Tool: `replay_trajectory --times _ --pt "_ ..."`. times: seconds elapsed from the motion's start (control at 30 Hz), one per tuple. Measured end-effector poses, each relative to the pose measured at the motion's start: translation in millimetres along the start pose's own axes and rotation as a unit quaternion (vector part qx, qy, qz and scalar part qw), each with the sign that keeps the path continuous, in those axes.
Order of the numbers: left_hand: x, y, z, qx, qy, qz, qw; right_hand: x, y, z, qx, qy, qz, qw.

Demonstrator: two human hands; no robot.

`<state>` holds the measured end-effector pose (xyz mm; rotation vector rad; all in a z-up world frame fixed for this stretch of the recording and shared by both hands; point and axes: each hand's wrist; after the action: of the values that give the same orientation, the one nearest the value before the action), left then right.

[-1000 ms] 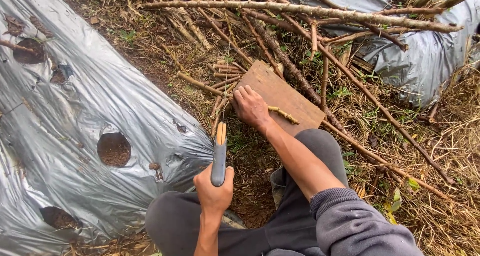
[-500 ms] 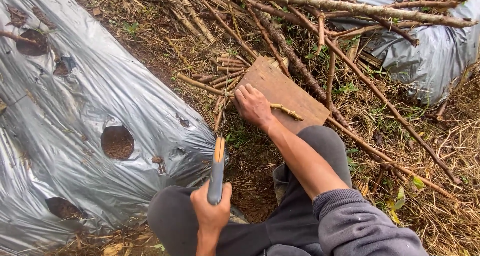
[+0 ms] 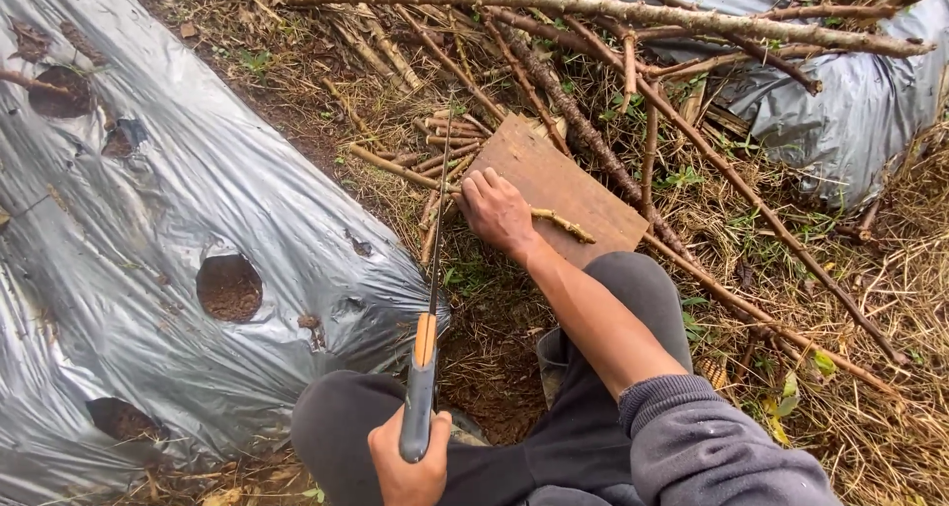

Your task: A person uses a hand saw to cut thin wooden branches into smaller pieces while sitting in an agricultural field.

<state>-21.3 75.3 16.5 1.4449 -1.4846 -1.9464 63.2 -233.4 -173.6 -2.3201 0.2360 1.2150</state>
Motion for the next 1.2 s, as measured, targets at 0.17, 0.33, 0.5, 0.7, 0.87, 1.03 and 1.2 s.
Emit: replay_trajectory --times 0.17,0.33,0.5,0.7,0.87,1.03,1.2 --pt "2 23 -28 0.047 -0.005 -0.020 0.999 -5 5 -9 0.022 -0.008 0.002 1.000" --pt "30 -7 -48 0.089 0.023 -0.005 0.996 5 0 2 0.025 -0.001 0.002 1.000" --pt "35 -9 -49 0.086 0.017 0.015 0.996 3 5 -8 0.029 -0.008 0.005 1.000" --pt "25 -11 -7 0.024 0.024 0.009 0.999 8 4 -1 0.007 -0.031 -0.006 0.999" --pt "28 -3 -20 0.054 0.041 0.026 0.997 3 3 -7 0.009 -0.017 -0.006 1.000" --pt "27 5 -39 0.056 0.035 0.015 0.998 4 7 -11 0.021 -0.027 -0.015 0.999" --pt "20 2 -43 0.052 0.022 0.021 0.998 -3 3 -10 0.029 -0.030 -0.015 0.999"
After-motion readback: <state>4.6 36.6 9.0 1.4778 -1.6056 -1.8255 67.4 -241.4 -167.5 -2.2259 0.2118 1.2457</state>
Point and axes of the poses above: each hand's wrist, its own z-axis away from the middle knuckle, its own x-axis out of the palm, y = z × x, and after that the axes turned 13 degrees about x, right-handed
